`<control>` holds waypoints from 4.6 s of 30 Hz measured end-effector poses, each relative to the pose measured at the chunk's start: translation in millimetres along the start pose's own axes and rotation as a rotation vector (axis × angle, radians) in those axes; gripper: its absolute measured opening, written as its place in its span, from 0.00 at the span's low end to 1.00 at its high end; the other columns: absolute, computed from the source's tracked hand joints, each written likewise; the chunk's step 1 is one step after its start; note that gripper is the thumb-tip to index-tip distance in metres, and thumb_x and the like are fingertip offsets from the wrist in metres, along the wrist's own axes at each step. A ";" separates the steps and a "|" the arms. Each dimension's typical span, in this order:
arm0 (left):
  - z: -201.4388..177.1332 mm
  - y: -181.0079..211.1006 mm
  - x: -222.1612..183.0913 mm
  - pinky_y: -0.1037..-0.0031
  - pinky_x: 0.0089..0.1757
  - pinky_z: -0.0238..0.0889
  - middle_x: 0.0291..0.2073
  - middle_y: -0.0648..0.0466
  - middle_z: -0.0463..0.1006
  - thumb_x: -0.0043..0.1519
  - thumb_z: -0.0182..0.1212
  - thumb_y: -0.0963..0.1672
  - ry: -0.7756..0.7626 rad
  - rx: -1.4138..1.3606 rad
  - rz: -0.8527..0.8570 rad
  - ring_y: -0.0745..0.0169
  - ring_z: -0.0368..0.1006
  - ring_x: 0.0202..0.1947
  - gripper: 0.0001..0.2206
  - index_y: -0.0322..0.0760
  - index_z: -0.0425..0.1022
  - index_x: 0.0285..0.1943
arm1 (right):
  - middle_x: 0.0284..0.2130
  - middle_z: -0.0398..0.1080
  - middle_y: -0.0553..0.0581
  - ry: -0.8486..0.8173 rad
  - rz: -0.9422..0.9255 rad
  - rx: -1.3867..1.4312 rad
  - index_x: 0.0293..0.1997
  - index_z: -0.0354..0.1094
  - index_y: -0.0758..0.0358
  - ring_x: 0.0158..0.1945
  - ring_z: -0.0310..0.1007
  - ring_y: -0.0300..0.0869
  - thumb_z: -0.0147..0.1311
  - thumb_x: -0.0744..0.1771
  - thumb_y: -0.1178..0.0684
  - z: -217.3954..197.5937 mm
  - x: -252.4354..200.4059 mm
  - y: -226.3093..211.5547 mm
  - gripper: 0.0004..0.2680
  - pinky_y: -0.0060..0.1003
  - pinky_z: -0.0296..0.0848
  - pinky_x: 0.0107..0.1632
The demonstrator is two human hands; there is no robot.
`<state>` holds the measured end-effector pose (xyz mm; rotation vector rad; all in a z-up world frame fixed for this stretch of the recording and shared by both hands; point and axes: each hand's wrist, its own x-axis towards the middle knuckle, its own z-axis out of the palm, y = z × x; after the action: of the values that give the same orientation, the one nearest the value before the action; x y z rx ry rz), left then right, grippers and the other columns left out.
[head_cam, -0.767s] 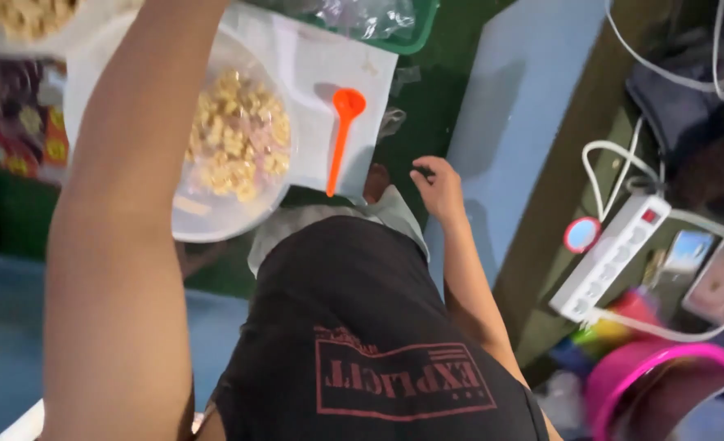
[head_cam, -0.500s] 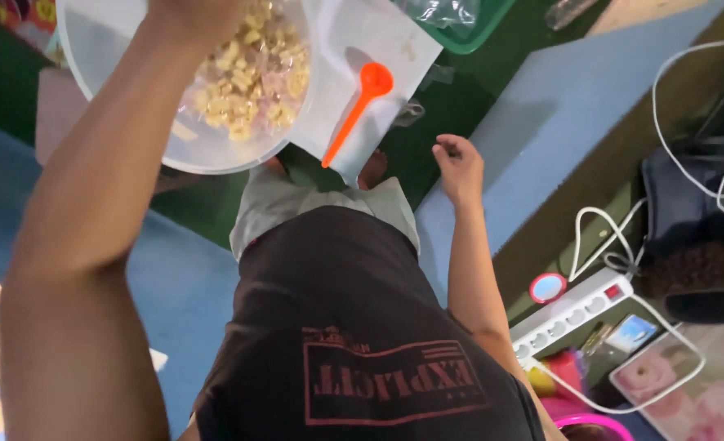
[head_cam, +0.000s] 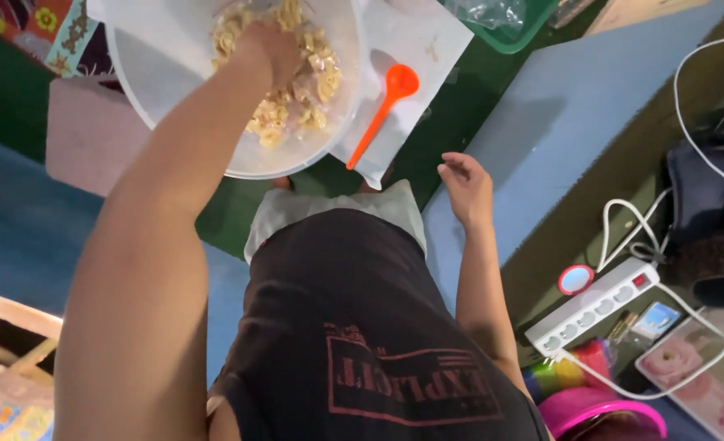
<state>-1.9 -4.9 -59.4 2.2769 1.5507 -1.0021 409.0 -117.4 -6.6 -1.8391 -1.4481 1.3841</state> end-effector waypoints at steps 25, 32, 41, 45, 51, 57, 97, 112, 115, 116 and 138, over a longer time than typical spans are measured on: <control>-27.2 -43.3 -245.1 0.69 0.39 0.76 0.37 0.45 0.85 0.59 0.72 0.47 0.619 -1.665 0.052 0.52 0.82 0.38 0.13 0.36 0.82 0.46 | 0.12 0.64 0.51 -0.376 -0.367 0.055 0.43 0.80 0.58 0.24 0.75 0.35 0.72 0.60 0.55 152.0 -6.3 -242.5 0.10 0.22 0.60 0.27; -36.1 19.8 -232.9 0.70 0.34 0.77 0.29 0.52 0.83 0.58 0.72 0.49 0.731 -1.699 -0.188 0.58 0.81 0.31 0.09 0.47 0.87 0.44 | 0.58 0.66 0.66 -0.106 -0.435 -0.020 0.61 0.67 0.66 0.62 0.70 0.59 0.72 0.59 0.60 129.2 -8.0 -225.4 0.24 0.42 0.83 0.50; -70.6 71.4 -214.2 0.76 0.33 0.76 0.25 0.50 0.84 0.53 0.73 0.42 0.589 -1.801 -0.243 0.62 0.81 0.28 0.04 0.41 0.86 0.35 | 0.30 0.80 0.61 -0.354 -0.132 0.219 0.42 0.79 0.62 0.32 0.80 0.41 0.71 0.61 0.57 102.0 -24.7 -209.7 0.09 0.34 0.83 0.39; -81.6 71.5 -218.4 0.73 0.31 0.75 0.23 0.47 0.82 0.52 0.74 0.42 0.533 -1.780 -0.236 0.61 0.79 0.25 0.05 0.37 0.85 0.35 | 0.27 0.80 0.65 -0.399 -0.176 0.253 0.41 0.80 0.67 0.32 0.82 0.44 0.68 0.63 0.58 95.1 -28.8 -214.9 0.07 0.35 0.83 0.39; -71.5 52.6 -229.8 0.73 0.31 0.73 0.23 0.47 0.81 0.57 0.72 0.42 0.520 -1.831 -0.089 0.60 0.79 0.25 0.06 0.33 0.81 0.36 | 0.25 0.80 0.65 -0.340 -0.190 0.229 0.41 0.80 0.69 0.30 0.82 0.45 0.64 0.64 0.59 115.1 -35.0 -216.2 0.06 0.37 0.82 0.38; -73.9 31.7 -256.8 0.67 0.32 0.72 0.22 0.45 0.79 0.65 0.56 0.44 0.525 -1.656 -0.091 0.51 0.79 0.26 0.08 0.36 0.74 0.35 | 0.22 0.78 0.59 -0.197 -0.293 -0.046 0.34 0.81 0.59 0.28 0.79 0.44 0.66 0.62 0.52 150.0 -43.8 -228.9 0.05 0.37 0.78 0.36; -36.9 32.8 -286.8 0.67 0.41 0.76 0.34 0.43 0.84 0.56 0.74 0.43 0.775 -1.959 -0.303 0.51 0.83 0.39 0.10 0.35 0.81 0.42 | 0.41 0.77 0.67 0.026 -0.602 0.411 0.52 0.74 0.67 0.44 0.82 0.51 0.65 0.68 0.54 100.7 70.9 -352.5 0.11 0.47 0.85 0.49; 35.9 34.8 -356.0 0.81 0.36 0.68 0.30 0.55 0.82 0.59 0.65 0.39 0.921 -2.081 -0.302 0.70 0.73 0.28 0.03 0.33 0.77 0.38 | 0.22 0.76 0.48 0.025 -1.053 -0.321 0.34 0.82 0.65 0.23 0.68 0.33 0.68 0.61 0.58 226.6 213.8 -442.5 0.04 0.28 0.74 0.32; 43.0 30.8 -360.7 0.81 0.35 0.67 0.30 0.54 0.81 0.60 0.65 0.40 0.928 -2.091 -0.327 0.71 0.73 0.28 0.04 0.32 0.77 0.39 | 0.24 0.75 0.46 0.130 -0.995 -0.318 0.32 0.81 0.61 0.28 0.72 0.32 0.67 0.61 0.60 229.0 214.8 -435.5 0.02 0.27 0.76 0.36; 44.7 30.3 -360.4 0.81 0.35 0.67 0.30 0.54 0.81 0.60 0.65 0.40 0.918 -2.093 -0.322 0.71 0.73 0.28 0.04 0.32 0.77 0.39 | 0.24 0.75 0.46 0.134 -0.987 -0.320 0.32 0.81 0.61 0.28 0.72 0.32 0.67 0.61 0.60 226.7 214.6 -430.3 0.02 0.27 0.76 0.36; 5.0 53.0 -334.6 0.74 0.35 0.68 0.29 0.50 0.80 0.59 0.65 0.42 0.602 -2.109 -0.268 0.63 0.73 0.29 0.04 0.35 0.78 0.39 | 0.28 0.76 0.49 0.002 -0.778 0.059 0.37 0.76 0.65 0.28 0.72 0.35 0.62 0.63 0.55 199.4 229.0 -401.6 0.06 0.30 0.78 0.34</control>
<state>-29.1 -278.1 139.2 0.6733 1.5102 1.1228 32.8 188.6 129.0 -1.0334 -1.8141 0.9983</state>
